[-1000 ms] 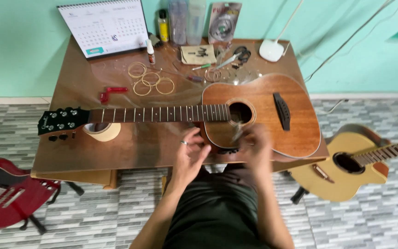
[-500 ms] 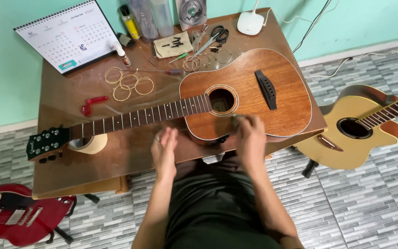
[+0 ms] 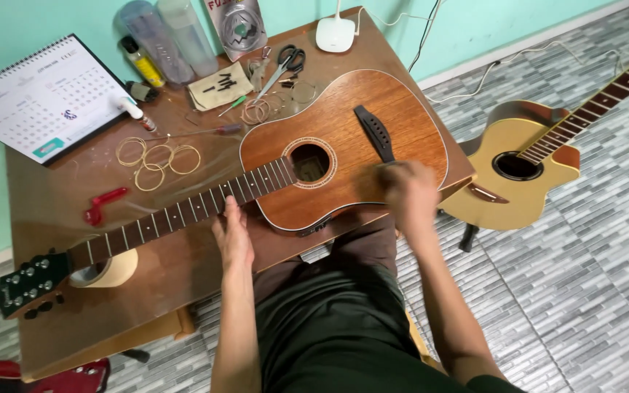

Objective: The person cleans an acoustic guitar placed on a table using a cloth. They wipe the fretboard, the soundhole area, and the body of the guitar. The guitar is flipped over to clean the back and sides. The person also wipes the headstock and tuning pegs.

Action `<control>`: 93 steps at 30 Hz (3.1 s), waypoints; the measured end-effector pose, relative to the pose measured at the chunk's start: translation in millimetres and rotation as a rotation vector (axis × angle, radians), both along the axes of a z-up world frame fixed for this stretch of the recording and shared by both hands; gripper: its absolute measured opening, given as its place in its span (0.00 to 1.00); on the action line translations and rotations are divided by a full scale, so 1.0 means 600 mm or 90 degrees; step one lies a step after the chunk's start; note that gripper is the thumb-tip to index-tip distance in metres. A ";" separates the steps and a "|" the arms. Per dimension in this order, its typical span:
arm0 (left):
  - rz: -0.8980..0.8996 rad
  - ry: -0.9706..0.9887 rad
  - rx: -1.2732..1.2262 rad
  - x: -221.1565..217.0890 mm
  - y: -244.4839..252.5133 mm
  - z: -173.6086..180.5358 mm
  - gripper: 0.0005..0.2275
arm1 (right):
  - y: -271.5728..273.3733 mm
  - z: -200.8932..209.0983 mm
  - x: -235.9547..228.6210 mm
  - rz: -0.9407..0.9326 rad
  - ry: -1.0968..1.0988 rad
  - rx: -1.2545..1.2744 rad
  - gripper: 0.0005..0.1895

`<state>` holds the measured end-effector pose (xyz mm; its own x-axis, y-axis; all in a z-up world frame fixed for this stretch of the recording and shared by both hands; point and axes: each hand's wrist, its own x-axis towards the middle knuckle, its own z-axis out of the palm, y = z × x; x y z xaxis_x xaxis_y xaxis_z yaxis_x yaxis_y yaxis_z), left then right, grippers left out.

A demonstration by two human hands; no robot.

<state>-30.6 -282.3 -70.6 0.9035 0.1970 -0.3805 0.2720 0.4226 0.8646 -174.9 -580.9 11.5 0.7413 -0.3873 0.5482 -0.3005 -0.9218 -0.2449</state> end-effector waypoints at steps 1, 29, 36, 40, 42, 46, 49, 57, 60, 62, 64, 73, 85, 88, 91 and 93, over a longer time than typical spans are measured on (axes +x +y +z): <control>0.001 0.004 -0.005 -0.005 -0.002 0.004 0.46 | -0.026 -0.013 0.006 0.001 0.004 -0.005 0.15; -0.181 0.079 0.239 0.009 0.018 -0.063 0.43 | 0.312 -0.036 0.084 0.275 0.043 0.007 0.30; -0.098 0.021 0.047 0.003 -0.006 0.004 0.48 | 0.195 -0.099 0.121 0.221 -0.016 0.038 0.21; -0.127 0.031 0.138 -0.026 -0.008 0.073 0.49 | 0.279 -0.090 0.154 0.322 -0.011 0.040 0.29; -0.134 0.071 0.172 -0.009 -0.003 0.028 0.48 | 0.225 -0.110 0.136 0.222 -0.054 0.006 0.18; -0.123 0.063 0.160 -0.002 -0.006 0.032 0.49 | 0.102 -0.055 0.029 -0.036 -0.102 -0.073 0.16; -0.110 0.045 0.140 -0.002 -0.017 0.040 0.49 | 0.181 -0.029 0.018 0.010 -0.102 0.015 0.16; -0.156 0.038 0.141 -0.006 0.007 0.058 0.50 | -0.059 -0.056 -0.009 -0.042 -0.035 0.007 0.12; -0.217 0.065 0.180 -0.022 0.031 0.086 0.50 | 0.064 -0.009 0.084 0.295 -0.005 0.037 0.09; -0.175 -0.012 0.167 0.003 0.013 -0.039 0.42 | 0.070 -0.029 0.111 0.370 0.063 -0.018 0.12; -0.127 -0.094 0.157 0.011 0.051 -0.072 0.33 | 0.096 -0.019 0.132 0.449 0.122 -0.091 0.19; 0.517 -0.139 0.400 0.007 0.299 0.019 0.28 | 0.073 -0.005 0.163 0.506 0.358 -0.151 0.75; 0.451 -0.025 0.555 0.043 0.361 -0.006 0.43 | 0.079 0.126 0.159 0.459 0.476 -0.010 0.79; 0.347 0.025 0.664 0.011 0.343 0.030 0.56 | 0.112 0.210 0.143 0.462 0.486 0.035 0.73; 0.463 -0.137 0.362 -0.046 0.289 0.128 0.19 | 0.114 0.252 0.124 0.333 0.554 0.197 0.70; 0.081 -0.229 0.097 -0.043 0.255 0.152 0.31 | 0.081 0.255 0.118 0.280 0.609 0.208 0.71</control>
